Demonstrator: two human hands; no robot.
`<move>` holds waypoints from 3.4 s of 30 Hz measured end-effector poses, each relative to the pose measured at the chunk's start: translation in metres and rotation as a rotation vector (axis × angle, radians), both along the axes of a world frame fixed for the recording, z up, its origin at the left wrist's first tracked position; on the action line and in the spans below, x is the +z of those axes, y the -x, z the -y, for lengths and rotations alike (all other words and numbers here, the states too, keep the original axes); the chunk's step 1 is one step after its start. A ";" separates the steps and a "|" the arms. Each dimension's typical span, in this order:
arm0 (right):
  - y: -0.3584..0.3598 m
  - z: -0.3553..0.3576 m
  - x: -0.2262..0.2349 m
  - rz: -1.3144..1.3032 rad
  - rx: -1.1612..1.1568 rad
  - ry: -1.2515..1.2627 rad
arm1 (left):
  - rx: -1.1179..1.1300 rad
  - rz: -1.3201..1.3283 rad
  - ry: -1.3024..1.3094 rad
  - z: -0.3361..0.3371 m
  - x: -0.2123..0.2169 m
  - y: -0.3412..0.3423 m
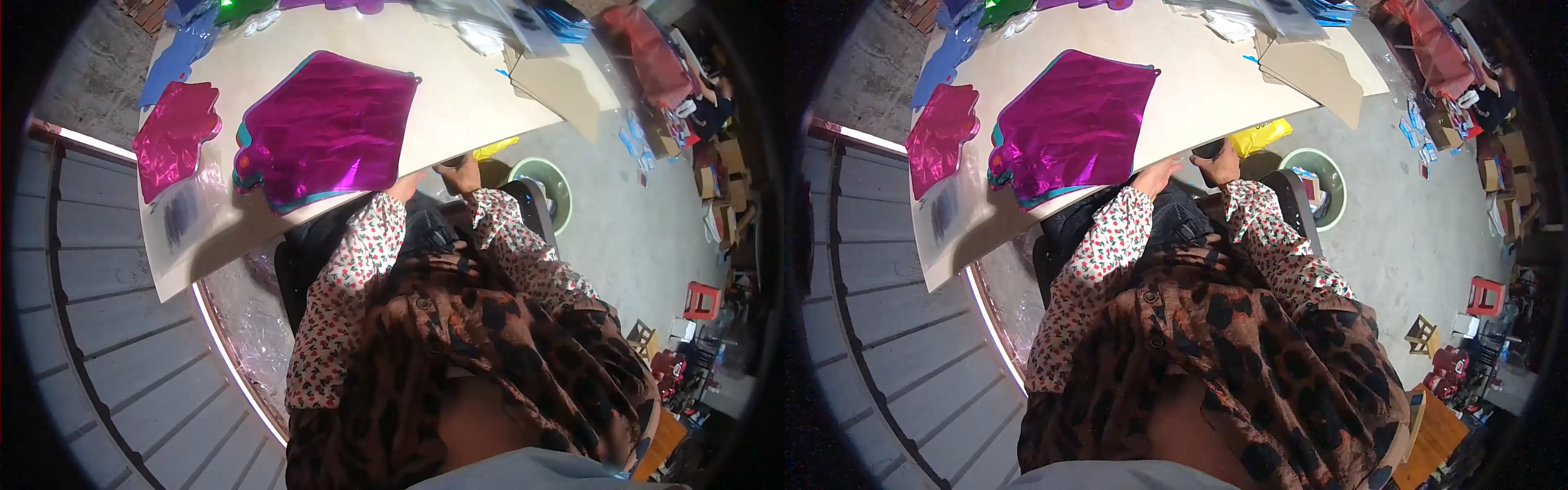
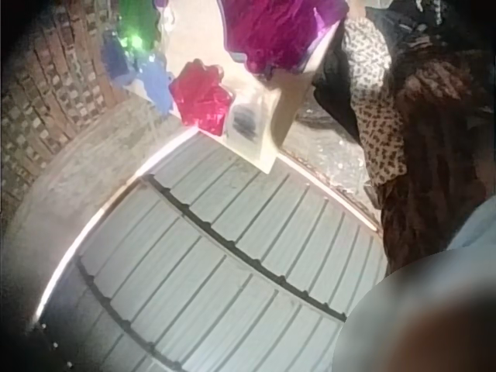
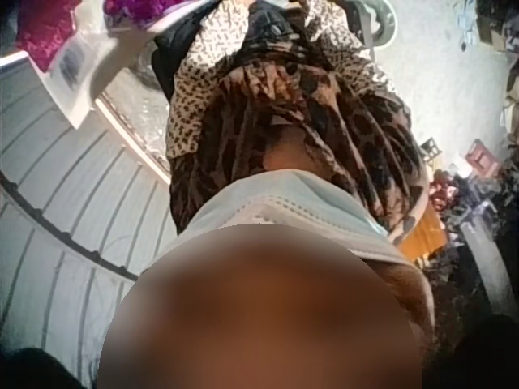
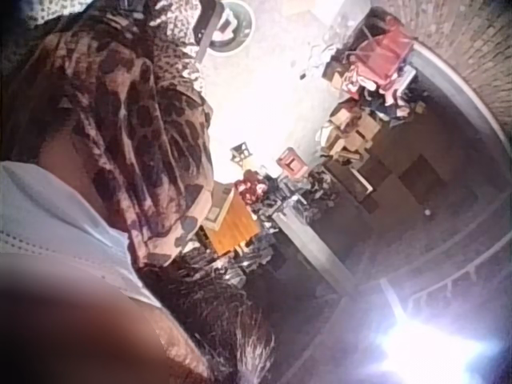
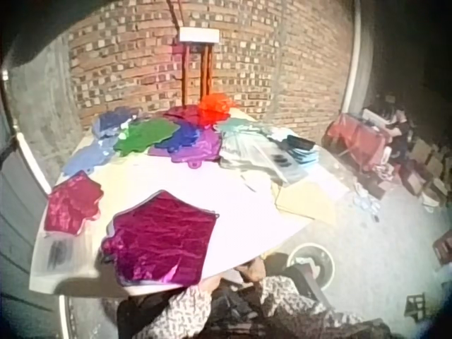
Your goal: The person is sorting, stacking, and labeling colorful metallic plastic sheets.
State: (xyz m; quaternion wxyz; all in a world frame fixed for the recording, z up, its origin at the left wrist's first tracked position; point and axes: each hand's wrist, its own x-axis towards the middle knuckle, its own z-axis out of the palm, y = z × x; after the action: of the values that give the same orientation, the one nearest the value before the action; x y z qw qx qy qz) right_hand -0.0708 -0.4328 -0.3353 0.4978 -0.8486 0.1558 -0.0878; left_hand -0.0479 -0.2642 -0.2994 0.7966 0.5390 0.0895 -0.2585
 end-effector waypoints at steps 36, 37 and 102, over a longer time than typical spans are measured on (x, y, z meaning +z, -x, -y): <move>-0.028 0.003 -0.010 -0.116 0.154 0.983 | 0.436 0.804 -0.720 -0.209 0.125 0.138; -0.030 0.007 -0.015 -0.112 0.157 1.022 | 0.437 0.804 -0.717 -0.210 0.124 0.136; 0.103 -0.034 0.244 -0.784 0.479 0.232 | 0.453 0.576 -0.381 -0.228 0.145 0.150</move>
State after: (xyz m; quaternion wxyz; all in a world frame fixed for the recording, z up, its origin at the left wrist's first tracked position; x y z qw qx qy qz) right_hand -0.1742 -0.3984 -0.0913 0.3096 -0.8799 0.1210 0.3396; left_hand -0.1980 -0.0359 -0.1543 0.7120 0.6937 0.0252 0.1060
